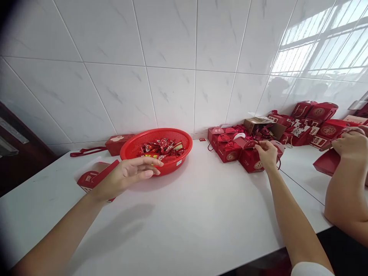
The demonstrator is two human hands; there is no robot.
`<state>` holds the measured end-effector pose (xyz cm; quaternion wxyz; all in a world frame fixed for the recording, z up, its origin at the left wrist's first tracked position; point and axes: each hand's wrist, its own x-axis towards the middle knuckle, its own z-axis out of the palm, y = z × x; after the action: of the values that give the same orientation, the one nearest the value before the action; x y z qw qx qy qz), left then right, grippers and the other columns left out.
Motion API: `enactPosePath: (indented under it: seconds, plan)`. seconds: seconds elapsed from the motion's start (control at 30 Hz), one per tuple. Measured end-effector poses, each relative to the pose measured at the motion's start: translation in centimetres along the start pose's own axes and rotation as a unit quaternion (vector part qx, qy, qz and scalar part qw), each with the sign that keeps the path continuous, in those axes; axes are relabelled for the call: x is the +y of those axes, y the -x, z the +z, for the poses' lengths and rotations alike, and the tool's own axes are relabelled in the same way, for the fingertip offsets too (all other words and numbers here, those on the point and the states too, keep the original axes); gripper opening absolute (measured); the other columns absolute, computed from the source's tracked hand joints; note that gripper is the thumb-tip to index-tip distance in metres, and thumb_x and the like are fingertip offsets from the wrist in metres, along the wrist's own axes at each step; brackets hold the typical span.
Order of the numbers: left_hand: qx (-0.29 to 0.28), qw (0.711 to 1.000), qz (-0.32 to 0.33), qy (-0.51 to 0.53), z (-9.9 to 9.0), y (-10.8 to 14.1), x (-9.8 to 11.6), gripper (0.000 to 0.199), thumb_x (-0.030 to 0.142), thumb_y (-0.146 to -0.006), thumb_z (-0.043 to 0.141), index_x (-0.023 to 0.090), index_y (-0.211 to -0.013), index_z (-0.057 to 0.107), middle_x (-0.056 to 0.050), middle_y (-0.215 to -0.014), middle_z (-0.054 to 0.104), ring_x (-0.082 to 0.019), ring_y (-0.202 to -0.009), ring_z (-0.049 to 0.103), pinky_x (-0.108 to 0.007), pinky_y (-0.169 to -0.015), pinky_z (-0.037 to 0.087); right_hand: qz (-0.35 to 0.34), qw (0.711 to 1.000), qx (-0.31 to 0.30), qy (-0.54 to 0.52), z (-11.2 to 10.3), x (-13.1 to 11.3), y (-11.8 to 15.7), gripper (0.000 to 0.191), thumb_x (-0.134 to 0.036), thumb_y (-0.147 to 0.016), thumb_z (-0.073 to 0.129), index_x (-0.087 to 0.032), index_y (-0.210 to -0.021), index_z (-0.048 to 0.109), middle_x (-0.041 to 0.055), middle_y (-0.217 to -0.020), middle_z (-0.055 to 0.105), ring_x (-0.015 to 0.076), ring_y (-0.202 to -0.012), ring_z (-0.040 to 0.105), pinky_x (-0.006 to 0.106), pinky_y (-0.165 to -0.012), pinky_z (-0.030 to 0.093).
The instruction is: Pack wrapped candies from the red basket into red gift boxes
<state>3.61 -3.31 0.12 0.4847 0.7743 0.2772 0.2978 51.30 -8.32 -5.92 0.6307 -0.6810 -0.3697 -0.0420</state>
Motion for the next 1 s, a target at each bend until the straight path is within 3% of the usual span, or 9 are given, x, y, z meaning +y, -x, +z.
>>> enactPosePath:
  seconds: [0.17,0.3,0.4,0.57,0.7,0.83,1.0]
  plan:
    - [0.033,0.997,0.029,-0.056,-1.7,1.5,0.4,0.034,0.046,-0.088,0.071,0.026,-0.115,0.073,-0.008,-0.122,0.072,-0.023,-0.101,0.071,-0.034,-0.09,0.06,0.043,0.997,0.022,0.055,0.5,-0.2,-0.4,0.011,-0.024,-0.064,0.064,-0.025,-0.071,0.055,0.0027,-0.068,0.064,0.0272,-0.076,0.069,0.047,-0.083,0.056]
    - [0.098,0.989,0.011,-0.106,-4.2,3.2,1.5,0.042,0.053,-0.083,0.073,0.023,-0.112,0.073,-0.01,-0.119,0.074,-0.027,-0.102,0.072,-0.036,-0.09,0.06,0.031,0.994,0.025,0.106,0.1,-1.5,0.3,0.016,-0.018,-0.064,0.065,-0.025,-0.071,0.053,0.0097,-0.078,0.067,0.0374,-0.099,0.066,0.056,-0.1,0.044]
    - [0.167,0.973,-0.021,-0.155,-6.6,4.0,1.7,0.049,0.06,-0.08,0.073,0.022,-0.11,0.073,-0.01,-0.116,0.075,-0.03,-0.107,0.07,-0.04,-0.097,0.057,-0.032,0.986,0.028,0.162,0.2,-2.7,1.5,0.017,-0.021,-0.073,0.068,-0.027,-0.074,0.053,0.0164,-0.089,0.068,0.0448,-0.118,0.057,0.059,-0.107,0.035]
    - [0.25,0.917,-0.119,-0.286,-10.3,4.2,0.0,0.058,0.065,-0.077,0.066,0.02,-0.113,0.072,-0.011,-0.128,0.071,-0.034,-0.115,0.066,-0.044,-0.104,0.052,-0.185,0.975,-0.041,0.119,2.5,-4.9,5.6,0.004,-0.029,-0.087,0.059,-0.029,-0.084,0.059,0.0132,-0.09,0.069,0.0384,-0.107,0.064,0.052,-0.097,0.045]
    - [0.227,0.885,-0.176,-0.367,-12.1,4.3,-1.8,0.049,0.063,-0.079,0.057,0.023,-0.101,0.076,-0.01,-0.126,0.071,-0.032,-0.113,0.066,-0.04,-0.099,0.052,-0.274,0.954,-0.111,0.041,5.2,-5.7,9.5,0.006,-0.031,-0.088,0.06,-0.027,-0.085,0.064,0.0105,-0.097,0.072,0.03,-0.09,0.069,0.045,-0.083,0.053]
    - [0.176,0.864,-0.217,-0.418,-12.4,4.4,-2.4,0.042,0.058,-0.078,0.055,0.024,-0.084,0.078,-0.008,-0.113,0.073,-0.03,-0.102,0.067,-0.035,-0.085,0.055,-0.292,0.938,-0.183,0.036,6.6,-5.6,12.1,0.012,-0.033,-0.091,0.059,-0.026,-0.086,0.066,0.0085,-0.1,0.073,0.0263,-0.088,0.07,0.042,-0.08,0.054]
    - [0.067,0.906,-0.26,-0.328,-11.7,4.3,-1.7,0.032,0.049,-0.076,0.058,0.023,-0.071,0.076,-0.005,-0.097,0.074,-0.025,-0.08,0.069,-0.028,-0.063,0.054,-0.305,0.923,-0.234,0.019,7.1,-5.7,13.7,0.014,-0.032,-0.092,0.057,-0.025,-0.081,0.064,0.0083,-0.094,0.073,0.0247,-0.083,0.071,0.041,-0.076,0.056]
